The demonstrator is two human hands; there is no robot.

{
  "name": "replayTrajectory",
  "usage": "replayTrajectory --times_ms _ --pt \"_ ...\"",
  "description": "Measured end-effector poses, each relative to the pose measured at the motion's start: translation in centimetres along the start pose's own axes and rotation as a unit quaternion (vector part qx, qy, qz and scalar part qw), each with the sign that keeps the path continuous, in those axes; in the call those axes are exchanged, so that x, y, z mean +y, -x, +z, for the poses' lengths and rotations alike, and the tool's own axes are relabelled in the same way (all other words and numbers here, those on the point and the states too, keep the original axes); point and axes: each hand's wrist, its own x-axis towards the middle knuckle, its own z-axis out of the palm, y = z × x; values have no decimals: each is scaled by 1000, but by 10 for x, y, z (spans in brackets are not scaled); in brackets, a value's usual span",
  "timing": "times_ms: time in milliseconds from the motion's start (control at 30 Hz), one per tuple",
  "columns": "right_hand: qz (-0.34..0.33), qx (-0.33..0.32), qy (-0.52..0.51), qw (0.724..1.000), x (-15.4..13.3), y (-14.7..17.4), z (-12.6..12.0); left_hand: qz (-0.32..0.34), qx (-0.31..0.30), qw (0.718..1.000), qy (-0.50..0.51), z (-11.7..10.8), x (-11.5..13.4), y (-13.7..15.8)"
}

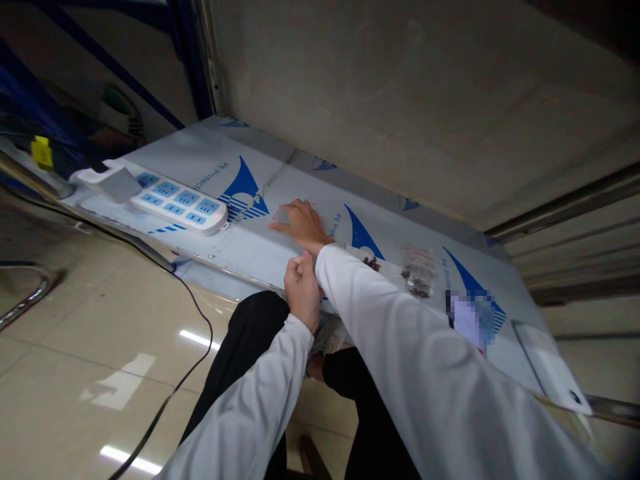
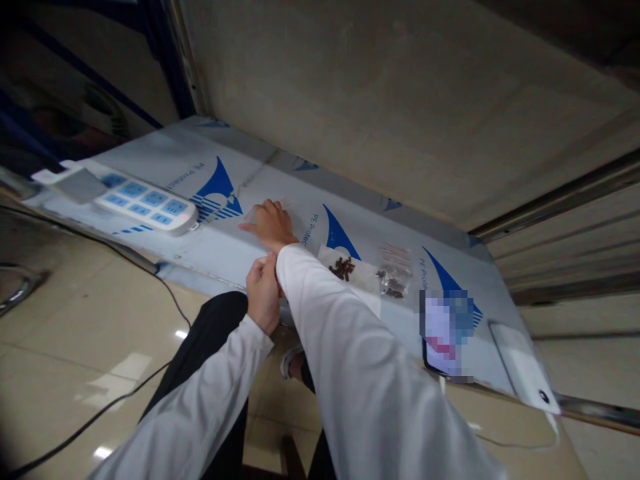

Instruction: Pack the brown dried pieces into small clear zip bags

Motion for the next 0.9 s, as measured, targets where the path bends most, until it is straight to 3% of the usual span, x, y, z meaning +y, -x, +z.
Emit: replayTrajectory --times_ms 133,333,467,600,700,800,900 --pt "52 -31 -16 998 -7 -4 10 13 22 999 19 -4 3 -4" --pt "110 38 -186 976 2 -1 13 -35 -43 995 77 -4 12 0" --pt "123 99 -204 966 7 4 3 -31 -41 997 60 -5 12 0" --pt "133 207 -246 937 6 33 -23 88 -2 995 -40 -9 13 -2" --pt "166 262 -320 895 2 77 -42 228 15 963 -142 -11 17 0" --pt "220 275 -400 846 -3 127 -53 358 -59 898 -250 -10 20 7" --pt "256 273 -434 819 -6 170 -59 410 -157 847 -301 -7 19 15"
